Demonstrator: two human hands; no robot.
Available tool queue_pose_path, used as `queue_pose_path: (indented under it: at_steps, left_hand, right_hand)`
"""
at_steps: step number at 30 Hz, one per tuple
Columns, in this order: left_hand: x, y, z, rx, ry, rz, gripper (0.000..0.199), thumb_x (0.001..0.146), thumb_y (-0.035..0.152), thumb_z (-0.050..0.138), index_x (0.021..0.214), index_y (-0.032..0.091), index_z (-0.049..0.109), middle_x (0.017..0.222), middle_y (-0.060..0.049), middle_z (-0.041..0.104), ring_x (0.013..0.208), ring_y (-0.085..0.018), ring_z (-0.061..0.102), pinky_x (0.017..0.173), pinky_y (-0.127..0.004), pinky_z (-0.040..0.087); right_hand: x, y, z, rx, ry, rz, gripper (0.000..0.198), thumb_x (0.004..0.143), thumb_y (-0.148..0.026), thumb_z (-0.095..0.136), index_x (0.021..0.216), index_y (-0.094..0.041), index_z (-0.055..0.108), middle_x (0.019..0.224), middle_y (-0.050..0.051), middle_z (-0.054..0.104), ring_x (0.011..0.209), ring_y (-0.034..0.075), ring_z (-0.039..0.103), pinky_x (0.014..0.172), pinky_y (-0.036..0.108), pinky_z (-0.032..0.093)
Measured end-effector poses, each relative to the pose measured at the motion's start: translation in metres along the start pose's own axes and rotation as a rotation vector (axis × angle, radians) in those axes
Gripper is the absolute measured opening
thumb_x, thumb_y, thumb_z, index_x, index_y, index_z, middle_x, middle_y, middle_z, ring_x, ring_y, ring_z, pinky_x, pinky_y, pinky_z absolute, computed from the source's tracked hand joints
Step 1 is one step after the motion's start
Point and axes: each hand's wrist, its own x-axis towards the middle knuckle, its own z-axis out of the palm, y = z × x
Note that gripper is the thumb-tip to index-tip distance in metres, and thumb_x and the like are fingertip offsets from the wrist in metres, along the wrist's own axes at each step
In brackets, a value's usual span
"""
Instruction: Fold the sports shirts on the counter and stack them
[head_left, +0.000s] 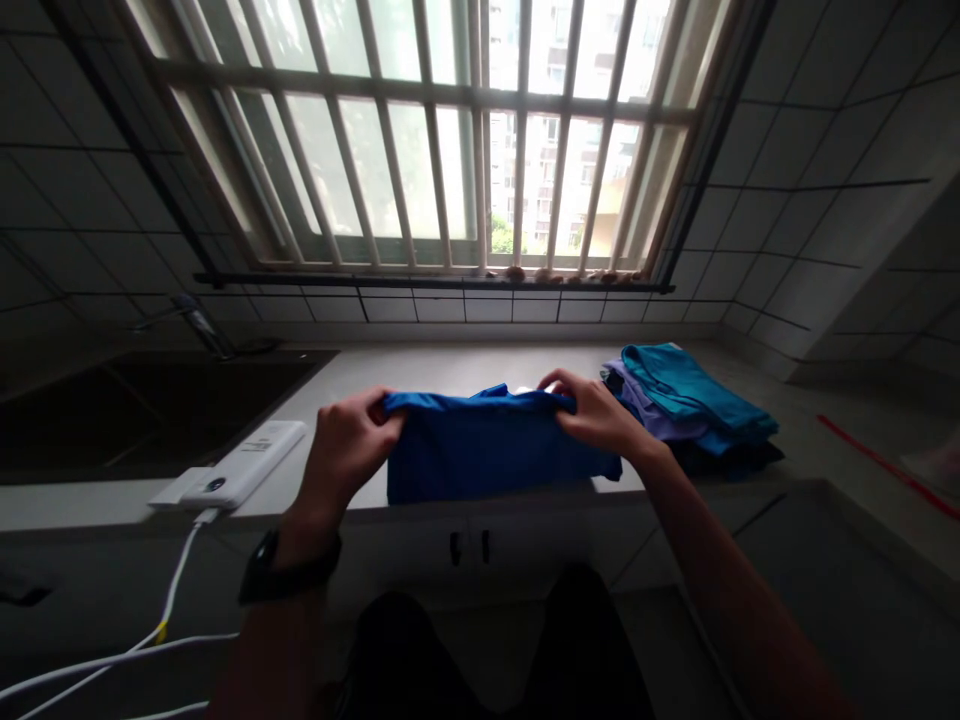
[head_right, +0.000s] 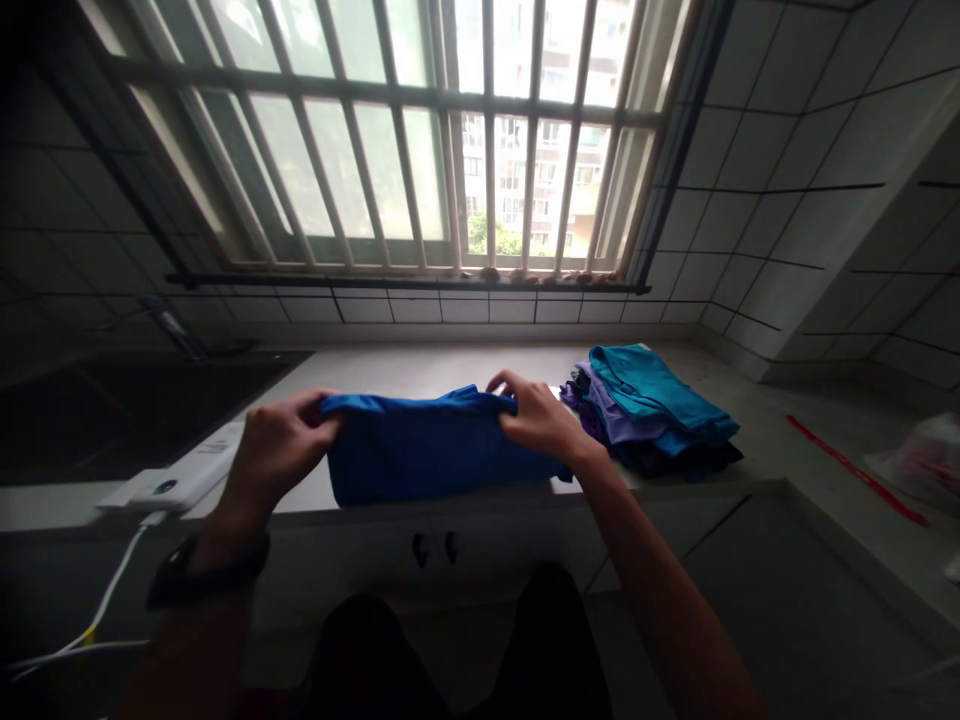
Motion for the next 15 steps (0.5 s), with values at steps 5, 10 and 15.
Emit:
queue_pose_path:
  at_steps: [5,10,15]
  left_hand:
    - [0.059,-0.013,0.032,0.301,-0.242,-0.135,0.044,0.095,0.047,0.05,0.116,0.015,0.072,0.111,-0.017,0.077,0.103,-0.029,0.072,0.085,-0.033,0.053]
    - [0.052,-0.042,0.062,0.343,-0.473,0.038,0.054,0.094,0.044,0.055,0.138,0.013,0.063,0.139,-0.02,0.067,0.129,-0.031,0.064,0.106,-0.038,0.05]
    - [0.037,-0.044,0.092,0.155,-0.561,0.256,0.046,0.096,0.04,0.053,0.134,0.019,0.069,0.142,-0.014,0.066,0.129,-0.027,0.064,0.111,-0.037,0.048]
  right_hand:
    - [0.058,-0.005,0.023,-0.306,0.122,0.083,0.051,0.09,-0.01,0.052,0.141,-0.011,0.058,0.138,0.019,0.064,0.126,0.031,0.061,0.106,0.041,0.046]
    - [0.048,0.0,0.052,-0.34,0.019,0.093,0.049,0.099,-0.014,0.044,0.146,-0.014,0.057,0.144,0.017,0.062,0.129,0.03,0.06,0.108,0.041,0.047]
    - [0.05,0.024,0.078,-0.314,-0.33,0.167,0.049,0.092,-0.008,0.046,0.136,-0.015,0.068,0.142,0.014,0.066,0.13,0.027,0.063,0.108,0.036,0.049]
